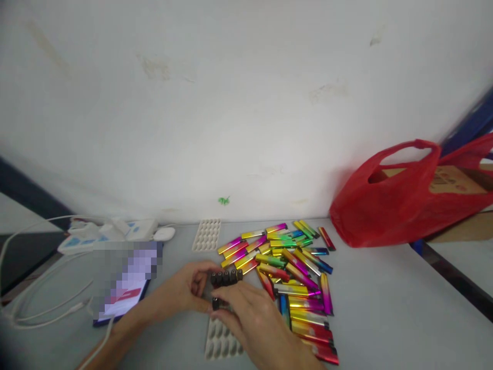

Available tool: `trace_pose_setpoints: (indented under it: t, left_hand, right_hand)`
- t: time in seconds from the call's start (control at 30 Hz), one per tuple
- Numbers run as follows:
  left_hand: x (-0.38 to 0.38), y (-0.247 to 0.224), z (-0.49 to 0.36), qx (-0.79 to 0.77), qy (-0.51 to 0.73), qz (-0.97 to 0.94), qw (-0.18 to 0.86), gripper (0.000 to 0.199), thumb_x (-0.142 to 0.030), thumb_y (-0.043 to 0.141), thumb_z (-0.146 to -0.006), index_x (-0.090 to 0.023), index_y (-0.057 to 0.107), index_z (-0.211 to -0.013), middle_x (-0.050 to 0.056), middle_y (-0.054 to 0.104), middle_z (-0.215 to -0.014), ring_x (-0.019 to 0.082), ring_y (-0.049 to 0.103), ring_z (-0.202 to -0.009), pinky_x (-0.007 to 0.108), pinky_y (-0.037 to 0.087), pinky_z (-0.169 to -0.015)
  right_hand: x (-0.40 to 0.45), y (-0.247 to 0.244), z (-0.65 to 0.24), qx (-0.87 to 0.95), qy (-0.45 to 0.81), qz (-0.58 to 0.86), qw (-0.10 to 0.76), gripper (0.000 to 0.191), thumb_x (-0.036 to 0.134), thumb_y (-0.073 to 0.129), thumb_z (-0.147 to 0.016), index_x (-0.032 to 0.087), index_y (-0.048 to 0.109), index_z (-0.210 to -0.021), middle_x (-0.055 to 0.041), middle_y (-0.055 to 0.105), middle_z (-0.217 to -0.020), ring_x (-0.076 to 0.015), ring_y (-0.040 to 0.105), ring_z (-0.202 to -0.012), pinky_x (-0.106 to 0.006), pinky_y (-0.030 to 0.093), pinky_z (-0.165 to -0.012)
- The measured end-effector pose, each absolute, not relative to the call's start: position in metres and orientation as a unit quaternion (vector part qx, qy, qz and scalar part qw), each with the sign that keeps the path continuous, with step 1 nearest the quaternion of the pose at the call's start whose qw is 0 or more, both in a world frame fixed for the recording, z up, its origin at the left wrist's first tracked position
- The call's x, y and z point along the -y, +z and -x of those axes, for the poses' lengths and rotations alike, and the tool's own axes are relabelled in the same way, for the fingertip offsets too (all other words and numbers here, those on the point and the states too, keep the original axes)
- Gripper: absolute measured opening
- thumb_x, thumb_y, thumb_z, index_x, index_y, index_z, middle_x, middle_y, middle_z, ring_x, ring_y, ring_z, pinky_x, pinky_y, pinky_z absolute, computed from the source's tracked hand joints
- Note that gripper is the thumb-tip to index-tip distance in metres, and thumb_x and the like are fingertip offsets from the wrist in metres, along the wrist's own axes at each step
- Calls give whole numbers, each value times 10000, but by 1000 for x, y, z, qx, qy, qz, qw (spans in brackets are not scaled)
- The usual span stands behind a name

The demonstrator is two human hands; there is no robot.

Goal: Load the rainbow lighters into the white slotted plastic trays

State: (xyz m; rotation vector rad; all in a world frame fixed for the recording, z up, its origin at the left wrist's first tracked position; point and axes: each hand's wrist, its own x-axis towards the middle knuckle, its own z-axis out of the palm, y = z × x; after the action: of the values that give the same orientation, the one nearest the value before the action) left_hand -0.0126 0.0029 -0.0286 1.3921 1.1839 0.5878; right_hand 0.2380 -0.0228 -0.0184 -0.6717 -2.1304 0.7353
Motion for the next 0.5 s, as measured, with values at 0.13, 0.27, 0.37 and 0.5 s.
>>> trace_pose_setpoints:
  t: [0.13, 0.27, 0.37, 0.5]
  left_hand:
    - [-2, -29, 12, -496, 250, -590, 586, 769, -494, 1048, -584, -186, 758, -1226, -48, 627, -772, 138, 488, -656, 233, 341, -579]
    - [-3, -29, 13, -491, 247, -599, 583, 755, -517, 1039, -585, -182, 761, -1202, -47, 625, -776, 136, 489, -654, 233, 346, -577]
    - [-3, -28, 13, -493, 245, -606, 575, 726, -487, 1039, -602, -178, 762, -1198, -66, 571, -729, 129, 465, -643, 227, 327, -563]
    - [-3, -28, 13, -491, 240, -615, 568, 711, -447, 1038, -619, -181, 756, -1216, -82, 524, -692, 124, 440, -638, 215, 315, -545]
  right_hand:
    - [24, -24, -236, 822, 283, 291, 400, 232, 372, 631, -1118, 248, 692, -1305, -75, 831, -1134, -220, 811, -1012, -303, 629, -904]
    - [24, -23, -236, 828, 277, 295, 390, 241, 403, 649, -1107, 245, 704, -1281, -56, 840, -1075, -215, 820, -939, -304, 639, -860]
    - [23, -24, -235, 841, 227, 297, 391, 235, 373, 628, -1123, 232, 702, -1297, -65, 842, -1043, -221, 819, -893, -319, 638, -820]
    - [23, -32, -233, 859, 96, 286, 413, 281, 265, 611, -1132, 163, 677, -1385, -88, 830, -918, -227, 789, -751, -334, 612, -713]
